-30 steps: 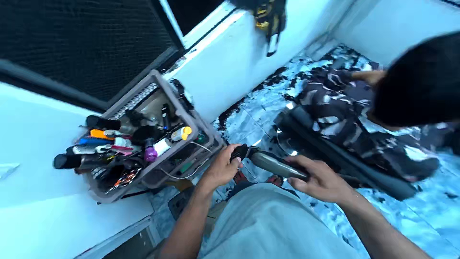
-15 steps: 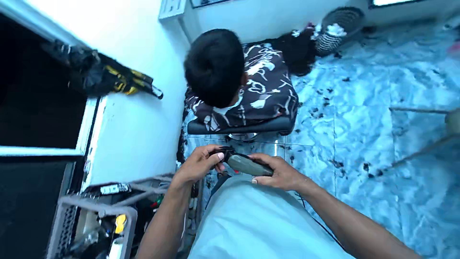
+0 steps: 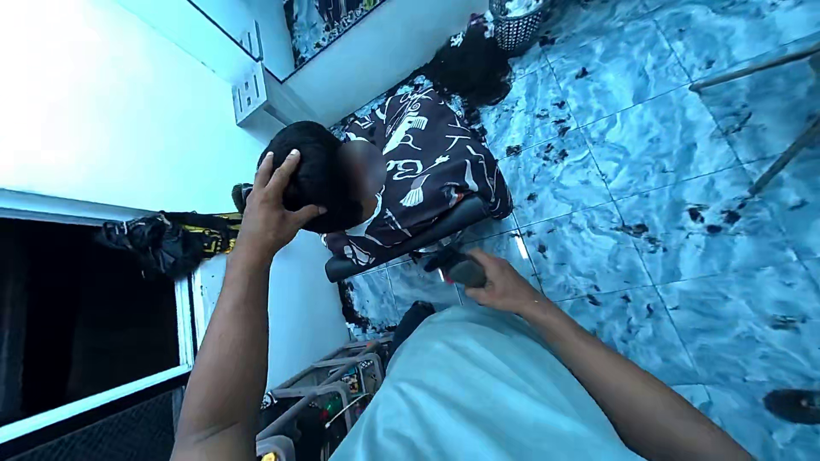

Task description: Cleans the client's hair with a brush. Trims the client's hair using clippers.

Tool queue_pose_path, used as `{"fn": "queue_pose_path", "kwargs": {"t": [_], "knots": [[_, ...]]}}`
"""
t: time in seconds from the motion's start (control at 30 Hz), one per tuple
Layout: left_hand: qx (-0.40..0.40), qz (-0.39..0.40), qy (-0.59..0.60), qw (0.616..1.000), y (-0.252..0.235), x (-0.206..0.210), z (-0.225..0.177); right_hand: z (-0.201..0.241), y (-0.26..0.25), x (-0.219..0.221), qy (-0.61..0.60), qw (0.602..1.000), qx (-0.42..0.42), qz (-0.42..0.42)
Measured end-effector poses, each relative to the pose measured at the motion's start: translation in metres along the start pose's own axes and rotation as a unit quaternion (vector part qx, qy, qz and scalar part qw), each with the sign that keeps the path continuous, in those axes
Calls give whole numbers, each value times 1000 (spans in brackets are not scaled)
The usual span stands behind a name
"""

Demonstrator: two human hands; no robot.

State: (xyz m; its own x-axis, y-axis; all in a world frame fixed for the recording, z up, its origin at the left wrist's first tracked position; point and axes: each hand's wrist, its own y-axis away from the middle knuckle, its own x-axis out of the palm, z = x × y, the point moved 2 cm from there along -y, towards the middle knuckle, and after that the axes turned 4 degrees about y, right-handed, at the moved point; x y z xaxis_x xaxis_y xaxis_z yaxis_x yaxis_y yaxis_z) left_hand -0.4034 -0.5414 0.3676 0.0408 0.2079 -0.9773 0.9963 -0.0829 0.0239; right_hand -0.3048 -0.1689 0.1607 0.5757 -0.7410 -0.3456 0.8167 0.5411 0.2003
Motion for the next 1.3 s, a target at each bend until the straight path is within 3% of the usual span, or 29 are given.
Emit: {"fn": "queue_pose_path", "kwargs": {"t": [0.1,0.2,0.27,0.43,0.6,0.7,0.8,0.87,0.97,1.1,1.17,1.2,1.3], "knots": [[20,18,12,1000,-19,-5,14,32,-34,27,111,987,-107,36],[56,42,25,997,-42,-9,21,73,-75,59,237,941,-242,-17],[73,67,31,995,-58,-11,19,96,-101,75,298,914,-273,-41],[105,127,53,985,-96,-9,20,122,-147,104,417,886,-196,-38],[76,153,46,984,-111,-2,15,112,-148,124,471,871,-134,-38],[227,59,37,972,-99,9,21,107,-132,121,377,909,-154,-93],[444,-12,-71,893,-68,29,37,101,-92,112,187,963,-103,-166],[515,-20,-143,845,-63,42,47,92,-63,111,49,981,-16,-186],[537,9,-252,805,-65,49,34,80,-46,108,-89,974,50,-202],[575,53,-267,772,-66,58,7,73,-50,101,-115,974,102,-165],[577,46,-195,792,-65,46,-4,73,-53,96,-87,983,93,-132],[559,41,-120,820,-64,32,-9,73,-55,95,-85,986,75,-121],[458,-64,99,881,-67,-31,-19,81,-69,95,-168,980,39,-98]]}}
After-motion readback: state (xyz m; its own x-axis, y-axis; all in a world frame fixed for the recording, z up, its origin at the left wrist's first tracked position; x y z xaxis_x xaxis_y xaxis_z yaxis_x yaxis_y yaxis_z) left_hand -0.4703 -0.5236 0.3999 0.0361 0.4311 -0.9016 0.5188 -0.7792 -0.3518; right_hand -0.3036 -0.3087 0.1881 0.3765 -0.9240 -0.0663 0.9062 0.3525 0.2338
